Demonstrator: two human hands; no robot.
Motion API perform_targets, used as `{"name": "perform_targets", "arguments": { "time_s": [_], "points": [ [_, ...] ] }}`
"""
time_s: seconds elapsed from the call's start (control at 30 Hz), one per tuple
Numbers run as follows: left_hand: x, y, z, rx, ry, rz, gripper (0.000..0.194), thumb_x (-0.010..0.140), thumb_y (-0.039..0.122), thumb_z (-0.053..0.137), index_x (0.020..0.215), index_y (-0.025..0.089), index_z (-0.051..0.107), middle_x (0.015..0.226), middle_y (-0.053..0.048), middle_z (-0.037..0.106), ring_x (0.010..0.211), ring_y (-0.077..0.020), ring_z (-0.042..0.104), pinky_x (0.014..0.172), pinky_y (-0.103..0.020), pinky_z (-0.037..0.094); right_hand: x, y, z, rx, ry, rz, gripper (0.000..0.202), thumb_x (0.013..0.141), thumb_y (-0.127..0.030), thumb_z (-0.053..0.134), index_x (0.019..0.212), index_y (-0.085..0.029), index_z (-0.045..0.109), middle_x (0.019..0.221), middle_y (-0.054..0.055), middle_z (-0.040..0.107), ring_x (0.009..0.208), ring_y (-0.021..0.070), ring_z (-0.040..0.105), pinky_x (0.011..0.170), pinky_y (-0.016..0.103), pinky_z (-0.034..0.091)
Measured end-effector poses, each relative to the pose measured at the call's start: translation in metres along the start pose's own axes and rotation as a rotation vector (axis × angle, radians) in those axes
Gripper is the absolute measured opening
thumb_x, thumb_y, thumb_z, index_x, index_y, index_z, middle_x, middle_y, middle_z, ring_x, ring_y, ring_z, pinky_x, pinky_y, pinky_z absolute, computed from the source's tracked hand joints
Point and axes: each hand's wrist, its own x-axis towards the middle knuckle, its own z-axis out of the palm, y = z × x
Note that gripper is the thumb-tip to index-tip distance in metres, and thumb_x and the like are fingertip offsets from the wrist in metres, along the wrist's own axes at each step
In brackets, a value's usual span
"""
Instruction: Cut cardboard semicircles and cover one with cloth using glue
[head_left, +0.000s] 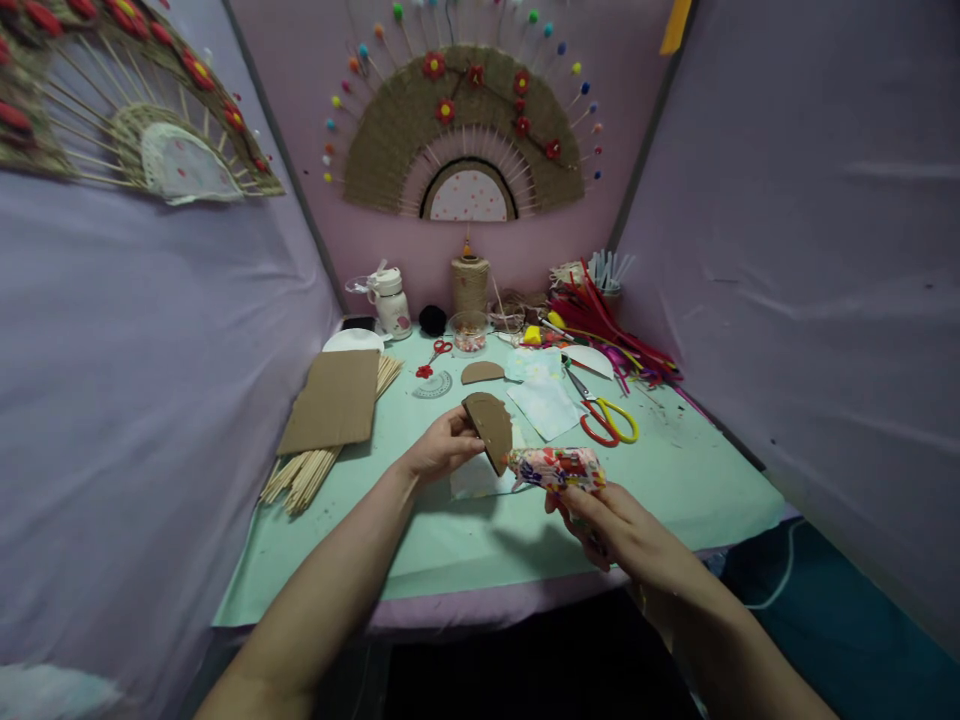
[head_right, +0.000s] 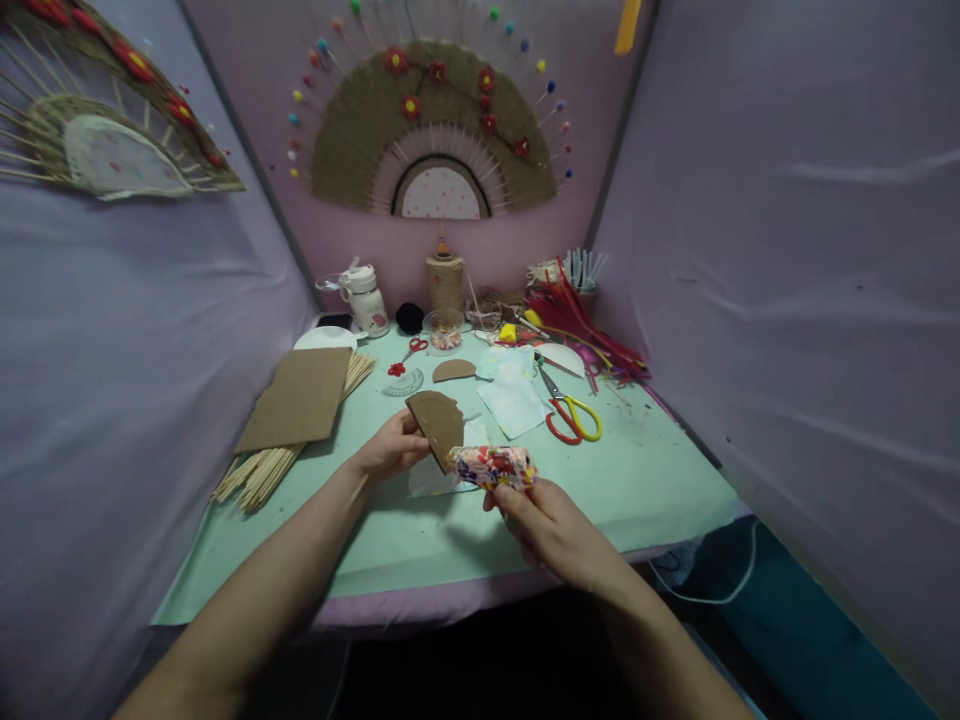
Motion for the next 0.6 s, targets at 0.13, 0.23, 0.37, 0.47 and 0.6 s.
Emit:
{"name": "perform_targets", "arguments": {
  "time_s": [0.13, 0.23, 0.37, 0.47, 0.6],
  "points": [
    [0.004, 0.003, -0.003, 0.03, 0.111, 0.04, 0.053, 0.059, 0.021, 0.081, 0.11, 0.017, 0.065, 0.109, -0.011, 0.069, 0.101, -0.0241, 0.062, 0.088, -0.035, 0.046, -0.002, -0.002, -0.004, 0.14, 0.05, -0.059, 0.06, 0.078, -0.07, 0.053, 0.096, -0.013, 0.061, 0.062, -0.002, 0.044, 0.047, 0.009, 0.037, 0.039, 0.022, 0.03],
    [0.007, 0.007, -0.008, 0.136, 0.231, 0.131, 0.05, 0.063, 0.026, 0.078, 0.11, 0.018, 0.064, 0.108, -0.008, 0.067, 0.1, -0.0218, 0.061, 0.086, -0.032, 0.045, 0.0, 0.003, -0.025, 0.092, 0.235, -0.143, 0.061, 0.077, -0.072, 0.05, 0.094, -0.014, 0.059, 0.064, 0.001, 0.05, 0.047, 0.0114, 0.042, 0.041, 0.024, 0.033],
    [0.005, 0.015, -0.01, 0.572, 0.288, 0.211, 0.055, 0.066, 0.025, 0.073, 0.12, 0.02, 0.059, 0.117, -0.009, 0.061, 0.112, -0.0243, 0.055, 0.094, -0.036, 0.042, 0.007, 0.022, -0.08, -0.425, 0.634, -0.175, 0.045, 0.08, -0.062, 0.05, 0.079, -0.018, 0.059, 0.059, 0.003, 0.053, 0.054, 0.0173, 0.048, 0.051, 0.029, 0.038],
    [0.001, 0.016, -0.007, 1.046, 0.266, 0.196, 0.059, 0.067, 0.024, 0.069, 0.125, 0.019, 0.058, 0.12, -0.01, 0.054, 0.113, -0.0263, 0.052, 0.094, -0.039, 0.042, 0.013, 0.043, -0.124, -0.786, 0.818, -0.096, 0.037, 0.078, -0.05, 0.053, 0.093, -0.018, 0.063, 0.071, 0.008, 0.063, 0.064, 0.0229, 0.055, 0.056, 0.031, 0.04],
    [0.0, 0.007, -0.005, 1.331, 0.119, 0.122, 0.062, 0.067, 0.028, 0.068, 0.127, 0.015, 0.056, 0.117, -0.011, 0.049, 0.112, -0.028, 0.05, 0.098, -0.041, 0.042, 0.02, 0.068, -0.159, -1.026, 0.767, -0.001, 0.034, 0.083, -0.035, 0.047, 0.103, -0.013, 0.064, 0.088, 0.016, 0.067, 0.075, 0.0264, 0.06, 0.06, 0.032, 0.04]
  ]
}}
